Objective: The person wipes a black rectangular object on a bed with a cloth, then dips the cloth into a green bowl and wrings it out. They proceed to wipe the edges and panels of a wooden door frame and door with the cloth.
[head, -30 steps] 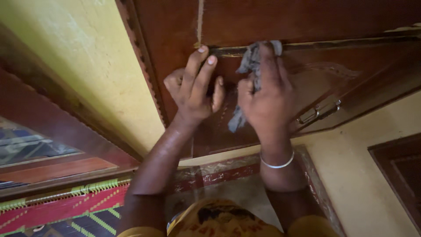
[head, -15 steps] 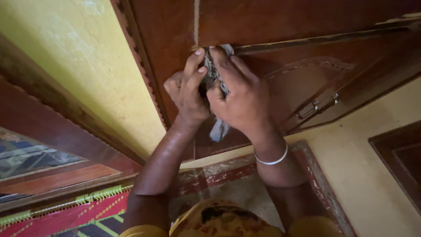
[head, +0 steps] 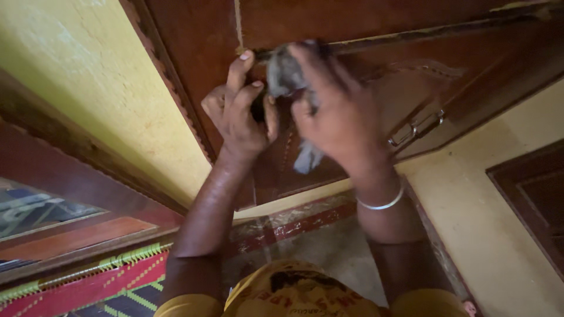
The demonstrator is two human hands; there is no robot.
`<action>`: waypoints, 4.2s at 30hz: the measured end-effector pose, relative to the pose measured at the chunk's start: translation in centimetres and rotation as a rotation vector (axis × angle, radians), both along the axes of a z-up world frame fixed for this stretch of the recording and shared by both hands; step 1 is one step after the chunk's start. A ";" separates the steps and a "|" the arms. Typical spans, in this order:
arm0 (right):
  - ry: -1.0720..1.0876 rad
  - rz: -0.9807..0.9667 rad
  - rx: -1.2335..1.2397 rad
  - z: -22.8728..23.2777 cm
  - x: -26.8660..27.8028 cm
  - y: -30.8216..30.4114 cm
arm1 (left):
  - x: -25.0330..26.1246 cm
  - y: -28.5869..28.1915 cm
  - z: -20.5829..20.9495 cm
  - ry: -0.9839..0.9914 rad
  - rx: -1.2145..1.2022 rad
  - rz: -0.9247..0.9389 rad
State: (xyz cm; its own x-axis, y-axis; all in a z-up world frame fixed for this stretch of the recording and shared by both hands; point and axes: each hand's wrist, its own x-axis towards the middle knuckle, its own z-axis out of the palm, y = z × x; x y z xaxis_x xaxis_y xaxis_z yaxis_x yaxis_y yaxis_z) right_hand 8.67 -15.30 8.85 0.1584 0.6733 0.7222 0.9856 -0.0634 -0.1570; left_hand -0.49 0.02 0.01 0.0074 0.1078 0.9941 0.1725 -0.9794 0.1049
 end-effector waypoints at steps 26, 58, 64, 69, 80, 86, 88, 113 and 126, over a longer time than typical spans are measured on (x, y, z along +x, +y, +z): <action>-0.057 -0.023 0.540 -4.4 11.0 -6.3 | 0.0 -0.6 0.0 -0.024 0.023 0.056; -0.292 -0.779 0.644 -8.9 39.1 -12.2 | 1.1 0.4 -0.9 -0.031 0.038 0.093; 0.323 -0.633 0.507 -3.3 27.2 -9.0 | 0.5 -0.1 -0.7 -0.002 0.032 0.090; 0.157 -0.452 0.549 -1.6 22.1 -7.1 | 1.4 0.7 -1.0 -0.066 0.064 0.084; 0.014 -0.318 0.456 -2.8 17.5 -6.3 | 0.6 -0.4 -0.3 -0.041 0.033 0.069; 0.034 -0.375 0.419 -2.1 12.7 -4.4 | 0.9 0.0 -0.3 -0.065 0.062 0.080; 0.049 -0.354 0.421 -2.0 10.7 -3.7 | 0.8 0.0 -0.2 -0.064 0.062 0.074; -0.547 0.399 -0.009 -1.2 1.0 5.8 | -7.5 -0.7 1.6 -0.024 -0.142 -0.303; -0.456 0.592 0.209 5.1 -1.3 3.8 | -6.0 0.6 4.4 0.096 0.207 -0.124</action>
State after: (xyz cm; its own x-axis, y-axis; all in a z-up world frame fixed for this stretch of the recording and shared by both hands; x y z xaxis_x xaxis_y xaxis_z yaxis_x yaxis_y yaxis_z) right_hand 7.40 -11.54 13.97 -0.5283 0.3961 0.7510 0.8163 0.4801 0.3210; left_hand -6.48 0.64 4.42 0.1031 -0.1055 0.9891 0.0493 -0.9926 -0.1110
